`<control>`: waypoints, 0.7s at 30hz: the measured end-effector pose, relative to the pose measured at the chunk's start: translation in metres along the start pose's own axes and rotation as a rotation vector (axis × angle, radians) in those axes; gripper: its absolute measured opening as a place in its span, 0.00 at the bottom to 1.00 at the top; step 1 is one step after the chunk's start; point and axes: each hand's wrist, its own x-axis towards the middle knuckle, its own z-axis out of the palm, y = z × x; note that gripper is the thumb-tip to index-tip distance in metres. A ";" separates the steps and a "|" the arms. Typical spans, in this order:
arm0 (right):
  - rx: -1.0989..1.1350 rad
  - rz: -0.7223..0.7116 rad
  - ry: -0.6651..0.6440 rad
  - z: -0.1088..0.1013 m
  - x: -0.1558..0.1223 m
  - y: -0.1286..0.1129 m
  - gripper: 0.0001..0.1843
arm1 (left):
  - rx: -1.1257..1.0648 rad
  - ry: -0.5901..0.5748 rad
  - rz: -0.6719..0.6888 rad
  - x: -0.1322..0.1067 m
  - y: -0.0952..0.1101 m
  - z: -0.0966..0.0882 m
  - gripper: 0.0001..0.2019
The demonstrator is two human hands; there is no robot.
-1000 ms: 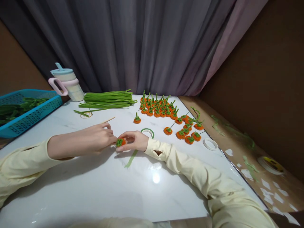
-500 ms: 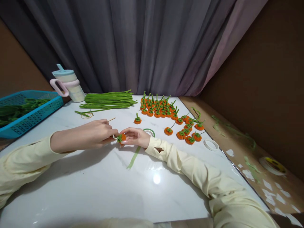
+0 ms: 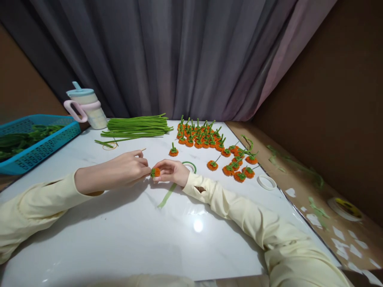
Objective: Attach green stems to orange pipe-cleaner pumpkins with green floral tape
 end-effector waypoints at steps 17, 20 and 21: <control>-0.612 -0.307 0.054 0.000 -0.010 -0.011 0.25 | -0.374 -0.208 -0.125 0.001 -0.012 -0.021 0.11; -0.930 -0.463 0.112 -0.001 -0.029 -0.033 0.26 | -0.333 -0.170 -0.187 0.001 -0.012 -0.022 0.09; -1.005 -0.500 0.132 0.000 -0.040 -0.042 0.26 | -0.323 -0.144 -0.196 0.001 -0.013 -0.021 0.08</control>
